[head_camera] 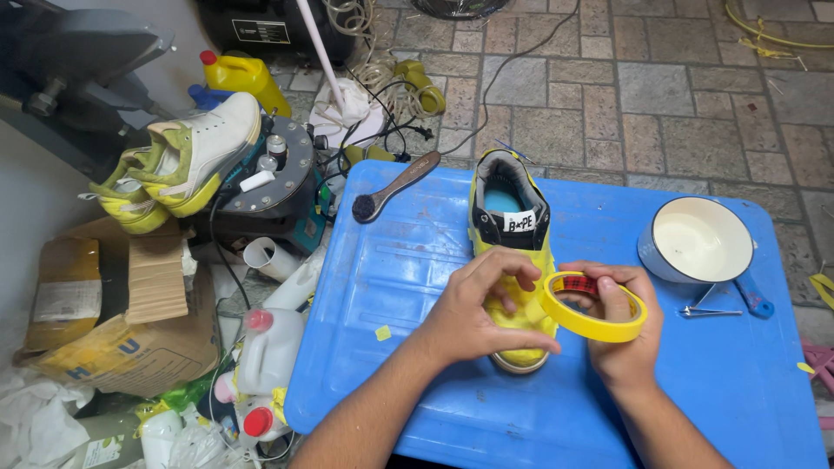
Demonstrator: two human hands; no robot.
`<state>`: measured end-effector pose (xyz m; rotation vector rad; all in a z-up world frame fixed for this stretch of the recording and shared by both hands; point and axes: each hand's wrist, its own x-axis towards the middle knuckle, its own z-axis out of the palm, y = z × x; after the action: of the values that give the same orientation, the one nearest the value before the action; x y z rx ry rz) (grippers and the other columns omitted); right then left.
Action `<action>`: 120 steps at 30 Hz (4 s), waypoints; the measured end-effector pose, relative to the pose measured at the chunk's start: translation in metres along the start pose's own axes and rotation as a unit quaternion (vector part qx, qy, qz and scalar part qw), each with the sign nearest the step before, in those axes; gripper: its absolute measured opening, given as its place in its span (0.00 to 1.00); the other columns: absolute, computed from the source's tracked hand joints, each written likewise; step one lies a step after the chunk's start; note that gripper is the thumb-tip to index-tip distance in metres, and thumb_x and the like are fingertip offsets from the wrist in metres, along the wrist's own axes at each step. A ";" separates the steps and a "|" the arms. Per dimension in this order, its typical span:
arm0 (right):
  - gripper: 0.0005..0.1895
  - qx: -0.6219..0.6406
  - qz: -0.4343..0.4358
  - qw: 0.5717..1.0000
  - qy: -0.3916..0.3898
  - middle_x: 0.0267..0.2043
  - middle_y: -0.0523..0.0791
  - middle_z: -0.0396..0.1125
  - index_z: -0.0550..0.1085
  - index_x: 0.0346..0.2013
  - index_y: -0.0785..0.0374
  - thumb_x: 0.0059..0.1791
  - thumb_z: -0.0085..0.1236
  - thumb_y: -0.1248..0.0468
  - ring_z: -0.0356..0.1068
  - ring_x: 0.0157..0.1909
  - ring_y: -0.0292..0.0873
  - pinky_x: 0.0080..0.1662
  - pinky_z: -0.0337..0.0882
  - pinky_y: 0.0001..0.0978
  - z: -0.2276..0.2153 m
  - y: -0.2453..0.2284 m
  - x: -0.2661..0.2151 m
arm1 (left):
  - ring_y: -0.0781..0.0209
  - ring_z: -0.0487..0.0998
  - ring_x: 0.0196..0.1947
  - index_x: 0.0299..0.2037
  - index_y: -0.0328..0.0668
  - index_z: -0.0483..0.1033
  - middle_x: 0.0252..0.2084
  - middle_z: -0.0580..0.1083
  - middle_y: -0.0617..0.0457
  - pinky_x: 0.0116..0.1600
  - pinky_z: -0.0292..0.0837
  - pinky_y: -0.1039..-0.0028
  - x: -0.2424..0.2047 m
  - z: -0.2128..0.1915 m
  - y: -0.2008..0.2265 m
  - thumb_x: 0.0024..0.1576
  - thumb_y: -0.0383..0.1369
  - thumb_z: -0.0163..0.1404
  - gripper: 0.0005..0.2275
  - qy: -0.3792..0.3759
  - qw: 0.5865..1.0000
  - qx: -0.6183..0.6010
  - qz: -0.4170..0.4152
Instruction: The person wraps yellow masking tape around a black and yellow sneaker placed on a blue plastic table. They repeatedly tear strips of tape and apply them in overlapping horizontal layers across the upper part of the shoe, smoothing each strip with their fingers. The process continues until the shoe is almost entirely covered in tape.
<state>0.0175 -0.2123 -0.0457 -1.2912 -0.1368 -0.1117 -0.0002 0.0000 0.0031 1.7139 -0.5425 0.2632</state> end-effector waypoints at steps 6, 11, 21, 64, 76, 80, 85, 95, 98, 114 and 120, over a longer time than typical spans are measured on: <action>0.08 0.051 0.000 0.999 -0.016 0.54 0.61 0.68 0.64 0.48 0.71 0.61 0.39 0.67 0.73 0.51 0.52 0.52 0.76 0.40 -0.003 0.001 0.000 | 0.66 0.82 0.40 0.46 0.40 0.78 0.43 0.78 0.53 0.39 0.80 0.79 0.001 -0.014 -0.001 0.54 0.28 0.64 0.12 0.009 0.999 0.033 -0.002; 0.09 0.006 0.008 1.000 -0.010 0.53 0.59 0.68 0.65 0.48 0.72 0.60 0.39 0.67 0.73 0.51 0.50 0.52 0.77 0.40 -0.001 -0.003 0.001 | 0.66 0.83 0.40 0.44 0.39 0.79 0.43 0.79 0.53 0.40 0.80 0.79 0.001 -0.016 -0.002 0.56 0.22 0.55 0.08 -0.006 0.999 0.040 -0.020; 0.12 -0.065 -0.012 0.998 -0.016 0.51 0.57 0.69 0.63 0.46 0.68 0.52 0.55 0.73 0.75 0.47 0.46 0.49 0.77 0.36 0.001 -0.007 0.001 | 0.65 0.80 0.36 0.40 0.34 0.74 0.40 0.77 0.51 0.40 0.78 0.78 0.001 -0.021 -0.009 0.54 0.21 0.52 0.06 -0.005 0.999 0.043 -0.030; 0.11 -0.289 -0.188 0.935 -0.078 0.53 0.56 0.71 0.57 0.43 0.64 0.58 0.51 0.66 0.78 0.47 0.43 0.46 0.77 0.30 0.034 -0.024 0.009 | 0.63 0.81 0.41 0.51 0.32 0.68 0.45 0.81 0.38 0.47 0.77 0.76 0.011 -0.040 -0.099 0.54 0.21 0.59 0.17 0.263 0.902 -0.258 -0.224; 0.09 -0.249 -0.185 0.949 -0.056 0.56 0.57 0.66 0.56 0.45 0.64 0.59 0.47 0.69 0.72 0.53 0.44 0.53 0.76 0.34 0.026 -0.003 0.015 | 0.64 0.81 0.43 0.48 0.32 0.68 0.43 0.81 0.41 0.50 0.76 0.76 0.015 -0.024 -0.113 0.56 0.21 0.58 0.14 0.284 0.897 -0.274 -0.200; 0.08 -0.253 -0.173 0.951 -0.053 0.56 0.57 0.67 0.55 0.44 0.64 0.60 0.44 0.70 0.70 0.54 0.44 0.55 0.73 0.35 0.023 0.003 0.017 | 0.64 0.80 0.43 0.48 0.33 0.69 0.44 0.79 0.44 0.50 0.75 0.77 0.015 -0.021 -0.121 0.57 0.22 0.57 0.12 0.276 0.906 -0.260 -0.186; 0.08 -0.259 -0.164 0.949 -0.070 0.56 0.57 0.66 0.54 0.44 0.64 0.59 0.43 0.69 0.72 0.53 0.45 0.54 0.74 0.35 0.018 0.000 0.022 | 0.68 0.77 0.42 0.46 0.32 0.71 0.43 0.76 0.51 0.51 0.75 0.78 0.014 -0.013 -0.122 0.60 0.23 0.56 0.09 0.272 0.920 -0.214 -0.183; 0.08 -0.273 -0.173 0.944 -0.069 0.56 0.58 0.67 0.55 0.44 0.65 0.58 0.45 0.70 0.72 0.51 0.45 0.52 0.73 0.33 0.016 0.004 0.024 | 0.65 0.83 0.39 0.43 0.36 0.81 0.42 0.80 0.49 0.38 0.78 0.78 0.014 -0.018 -0.064 0.58 0.24 0.57 0.06 0.266 0.951 0.069 -0.144; 0.10 -0.262 -0.156 0.950 -0.061 0.55 0.57 0.69 0.55 0.44 0.65 0.57 0.47 0.69 0.72 0.50 0.43 0.49 0.72 0.31 0.016 0.006 0.023 | 0.63 0.87 0.38 0.49 0.39 0.81 0.43 0.83 0.45 0.40 0.80 0.77 0.013 -0.015 -0.046 0.60 0.27 0.54 0.09 0.237 0.947 0.095 -0.193; 0.12 -0.296 -0.150 0.943 -0.040 0.51 0.57 0.71 0.55 0.42 0.65 0.56 0.49 0.69 0.76 0.43 0.44 0.43 0.75 0.31 0.016 0.006 0.026 | 0.50 0.77 0.52 0.64 0.58 0.67 0.48 0.79 0.50 0.62 0.61 0.61 0.090 -0.072 -0.015 0.41 0.37 0.63 0.36 -0.215 0.935 0.274 -0.061; 0.10 -0.281 -0.141 0.948 -0.046 0.50 0.57 0.71 0.55 0.41 0.66 0.55 0.48 0.69 0.78 0.44 0.45 0.42 0.75 0.31 0.016 0.001 0.027 | 0.51 0.80 0.50 0.63 0.61 0.68 0.48 0.80 0.50 0.56 0.67 0.61 0.117 -0.057 -0.031 0.39 0.41 0.68 0.36 -0.316 0.889 0.304 -0.132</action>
<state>0.0440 -0.1969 -0.0381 -1.8433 -0.3912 -0.3542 0.1225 0.0344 0.0428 2.4782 -0.7320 -0.3864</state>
